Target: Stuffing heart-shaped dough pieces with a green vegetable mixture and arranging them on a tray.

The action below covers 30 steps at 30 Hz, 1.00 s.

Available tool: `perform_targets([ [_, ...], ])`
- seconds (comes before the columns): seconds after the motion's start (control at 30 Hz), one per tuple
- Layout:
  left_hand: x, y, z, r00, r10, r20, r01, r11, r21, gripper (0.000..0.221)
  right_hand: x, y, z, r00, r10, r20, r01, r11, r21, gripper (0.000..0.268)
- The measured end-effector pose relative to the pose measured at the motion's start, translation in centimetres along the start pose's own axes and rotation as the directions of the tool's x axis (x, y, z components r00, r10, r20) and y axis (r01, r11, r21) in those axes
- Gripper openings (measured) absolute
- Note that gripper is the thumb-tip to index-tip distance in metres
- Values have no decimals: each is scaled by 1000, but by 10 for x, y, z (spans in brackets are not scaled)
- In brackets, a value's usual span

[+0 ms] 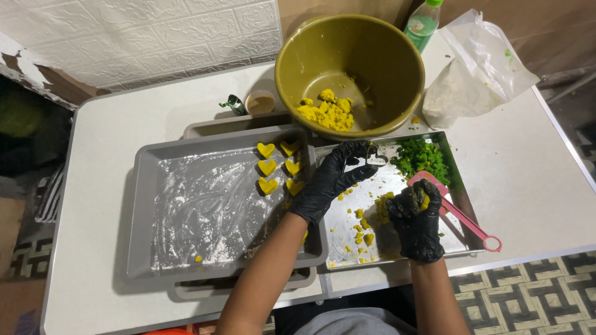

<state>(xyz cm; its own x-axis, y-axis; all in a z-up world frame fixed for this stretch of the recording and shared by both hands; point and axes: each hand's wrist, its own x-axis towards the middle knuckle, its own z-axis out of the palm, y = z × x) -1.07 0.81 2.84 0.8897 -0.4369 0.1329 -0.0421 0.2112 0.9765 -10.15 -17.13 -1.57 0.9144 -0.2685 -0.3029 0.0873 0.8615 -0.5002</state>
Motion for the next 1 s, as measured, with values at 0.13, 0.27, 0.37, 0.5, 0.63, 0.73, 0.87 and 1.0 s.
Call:
perform_targets([
  [0.13,6,-9,0,1000,-5,4,5,1000,-13,55,20,2,-18,999,36,5,-36,996,-88,47],
  [0.27,3,-3,1,1000,19,10,-19,1000,-13,55,36,3,-40,963,129,-238,-124,992,38,36],
  [0.37,6,-9,0,999,31,9,-30,999,-30,56,13,0,-7,966,106,-234,-93,993,68,36],
  [0.5,7,-13,-2,999,42,21,-41,998,-38,54,21,-2,-1,989,85,-122,-56,972,227,45],
  [0.63,6,-11,-3,999,42,2,-42,999,-17,55,14,-6,13,988,41,-151,5,955,297,31],
  [0.73,3,-6,-4,999,41,7,-41,999,-17,51,19,-3,2,998,-34,-57,49,959,280,27],
  [0.87,4,-15,-3,999,46,3,-46,999,-13,52,14,3,-4,990,-121,-70,121,993,0,44],
  [1.0,5,-14,-3,999,50,3,-50,999,-16,51,25,4,-9,997,-71,26,74,984,-162,51],
])
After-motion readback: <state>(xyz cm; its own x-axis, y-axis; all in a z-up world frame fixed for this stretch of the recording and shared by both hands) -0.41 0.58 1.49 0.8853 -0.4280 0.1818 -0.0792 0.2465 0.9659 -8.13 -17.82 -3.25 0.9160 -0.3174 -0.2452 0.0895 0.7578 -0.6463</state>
